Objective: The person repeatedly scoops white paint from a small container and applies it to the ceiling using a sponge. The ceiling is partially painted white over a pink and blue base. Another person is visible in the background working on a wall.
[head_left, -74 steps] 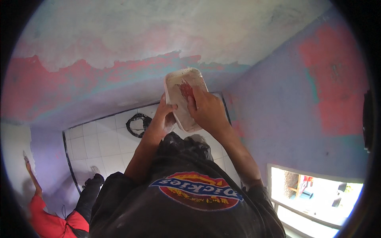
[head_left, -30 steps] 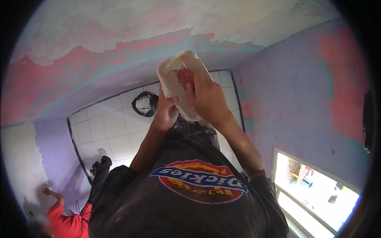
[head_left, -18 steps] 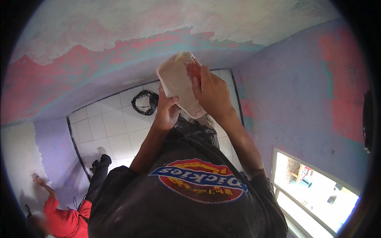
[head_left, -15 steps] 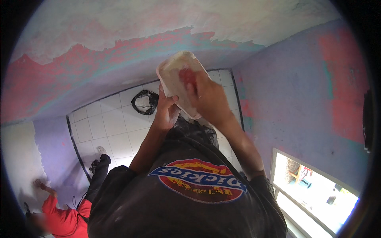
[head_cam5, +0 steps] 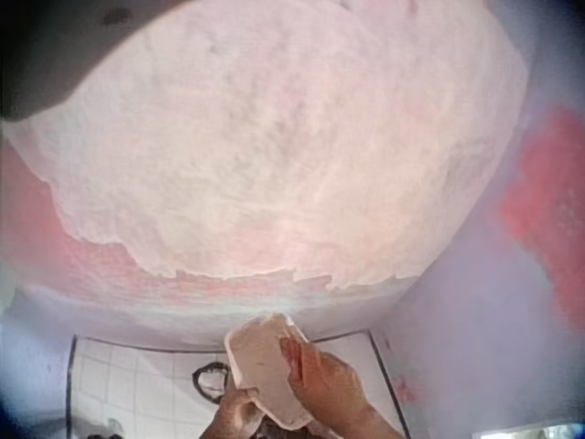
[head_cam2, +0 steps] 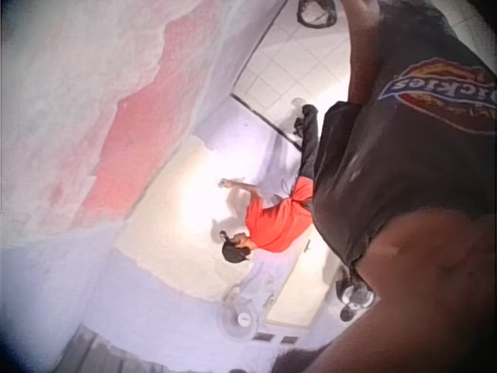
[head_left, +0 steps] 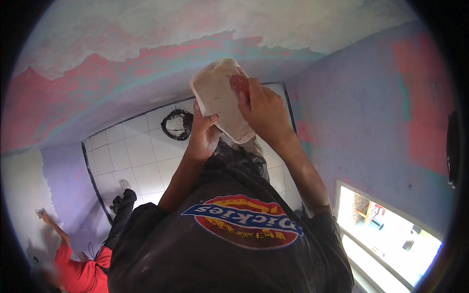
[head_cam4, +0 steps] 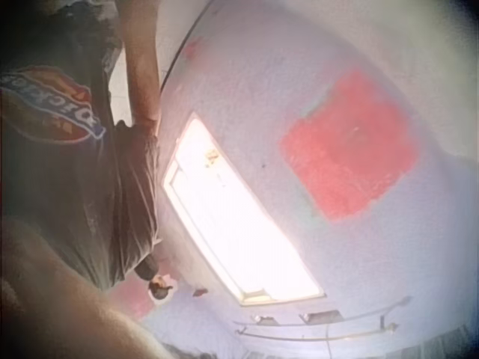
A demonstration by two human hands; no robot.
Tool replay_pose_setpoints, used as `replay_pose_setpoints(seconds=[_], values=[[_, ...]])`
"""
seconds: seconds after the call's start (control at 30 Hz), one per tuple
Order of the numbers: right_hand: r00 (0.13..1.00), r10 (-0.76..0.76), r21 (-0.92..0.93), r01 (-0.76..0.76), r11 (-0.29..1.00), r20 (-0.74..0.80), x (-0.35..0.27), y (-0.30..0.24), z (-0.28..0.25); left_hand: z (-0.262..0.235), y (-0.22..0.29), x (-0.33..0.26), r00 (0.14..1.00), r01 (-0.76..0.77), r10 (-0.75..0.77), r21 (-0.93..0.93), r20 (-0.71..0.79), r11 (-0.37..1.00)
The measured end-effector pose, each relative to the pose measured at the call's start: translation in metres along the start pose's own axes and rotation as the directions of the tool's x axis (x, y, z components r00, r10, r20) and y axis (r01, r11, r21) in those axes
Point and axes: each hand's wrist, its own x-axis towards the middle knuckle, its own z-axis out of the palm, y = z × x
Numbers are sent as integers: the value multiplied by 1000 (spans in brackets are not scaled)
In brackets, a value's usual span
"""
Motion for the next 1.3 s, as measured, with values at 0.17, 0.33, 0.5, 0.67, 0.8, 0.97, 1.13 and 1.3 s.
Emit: replay_pose_setpoints(seconds=[0.17,0.33,0.5,0.67,0.8,0.97,1.13,1.3], values=[[984,-174,-90,171,981,-28,-8,-4,12,13,4,-4,999,26,-26,11,-44,1000],[998,-35,-54,32,998,-57,5,4,-12,8,2,-4,1000,-4,4,32,-14,999],[994,-83,-150,72,986,-64,-1,5,-8,22,5,-4,1000,-17,18,63,-19,998],[994,-76,-220,56,974,-82,4,1,-34,24,6,-4,999,-18,23,106,-45,994],[988,-154,-315,139,939,-23,-14,21,3,28,4,-3,999,-28,30,101,-24,995],[993,116,-30,-115,993,23,-26,23,12,14,-10,-2,997,-36,45,135,-68,990],[954,299,165,-292,942,-16,-30,24,18,16,-17,-3,997,-13,22,109,-80,994],[966,245,176,-227,958,-86,-19,10,-11,19,-13,-7,994,84,-81,33,-78,996]])
